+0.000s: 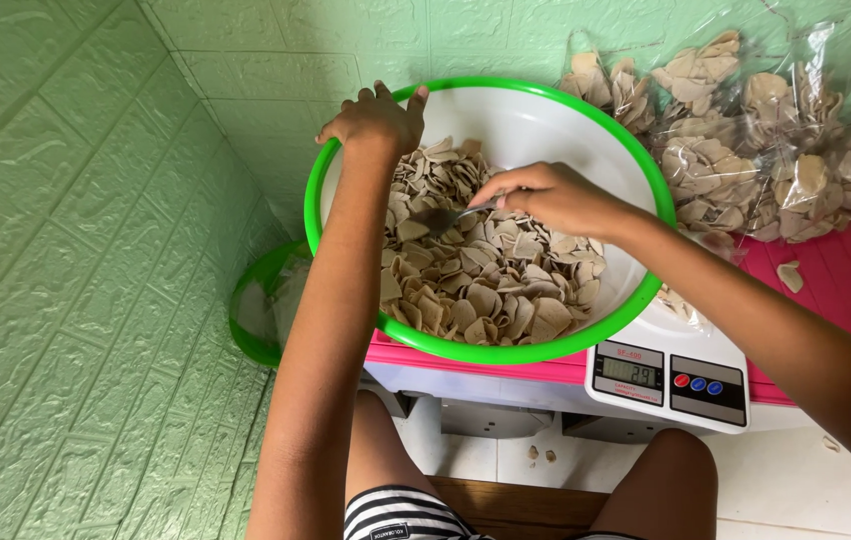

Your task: Packaging food items into plastic bags and weighing them on a scale

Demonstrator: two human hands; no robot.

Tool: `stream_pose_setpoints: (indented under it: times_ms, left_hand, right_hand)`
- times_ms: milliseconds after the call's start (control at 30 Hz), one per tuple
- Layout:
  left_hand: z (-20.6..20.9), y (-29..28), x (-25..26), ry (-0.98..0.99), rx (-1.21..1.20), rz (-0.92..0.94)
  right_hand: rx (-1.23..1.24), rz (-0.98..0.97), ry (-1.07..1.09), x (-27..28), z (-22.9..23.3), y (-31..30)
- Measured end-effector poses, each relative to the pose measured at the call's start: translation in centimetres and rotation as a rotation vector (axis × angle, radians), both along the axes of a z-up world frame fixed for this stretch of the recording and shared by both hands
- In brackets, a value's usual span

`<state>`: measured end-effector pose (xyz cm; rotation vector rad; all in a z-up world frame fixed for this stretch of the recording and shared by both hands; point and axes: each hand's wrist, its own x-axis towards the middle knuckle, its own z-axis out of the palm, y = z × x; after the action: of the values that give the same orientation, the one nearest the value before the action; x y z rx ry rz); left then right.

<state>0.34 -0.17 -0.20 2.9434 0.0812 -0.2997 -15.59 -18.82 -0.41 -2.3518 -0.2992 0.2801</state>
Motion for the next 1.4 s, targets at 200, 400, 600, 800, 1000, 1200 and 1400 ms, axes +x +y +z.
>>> stream_pose_setpoints:
  times_ms: [200, 400, 600, 800, 1000, 1200, 1400]
  left_hand:
    - [-0.3, 0.0, 0.1, -0.015, 0.017, -0.002]
    - [0.7, 0.1, -1.1, -0.007, 0.050, -0.029]
    - [1.6, 0.2, -1.7, 0.020, 0.053, -0.033]
    - [0.2, 0.0, -0.3, -0.032, 0.081, -0.019]
    - [-0.3, 0.1, 0.0, -0.049, 0.091, -0.033]
    - [-0.2, 0.1, -0.2, -0.049, 0.114, -0.029]
    - [-0.3, 0.1, 0.1, -0.042, 0.113, -0.020]
  right_hand:
    - [0.015, -0.135, -0.078, -2.5, 4.1, -2.3]
    - [-0.020, -0.186, -0.167, -7.1, 7.0, -10.8]
    - [-0.288, -0.285, -0.106, -9.7, 3.6, -28.6]
    - [-0.146, -0.431, -0.105, -13.5, -2.9, -36.9]
    - [-0.309, -0.634, -0.114, -16.2, -2.0, -28.1]
    - [-0.739, -0.386, -0.505, -17.3, -2.8, -24.8]
    - [-0.726, -0.494, -0.766, -17.4, -3.7, -25.5]
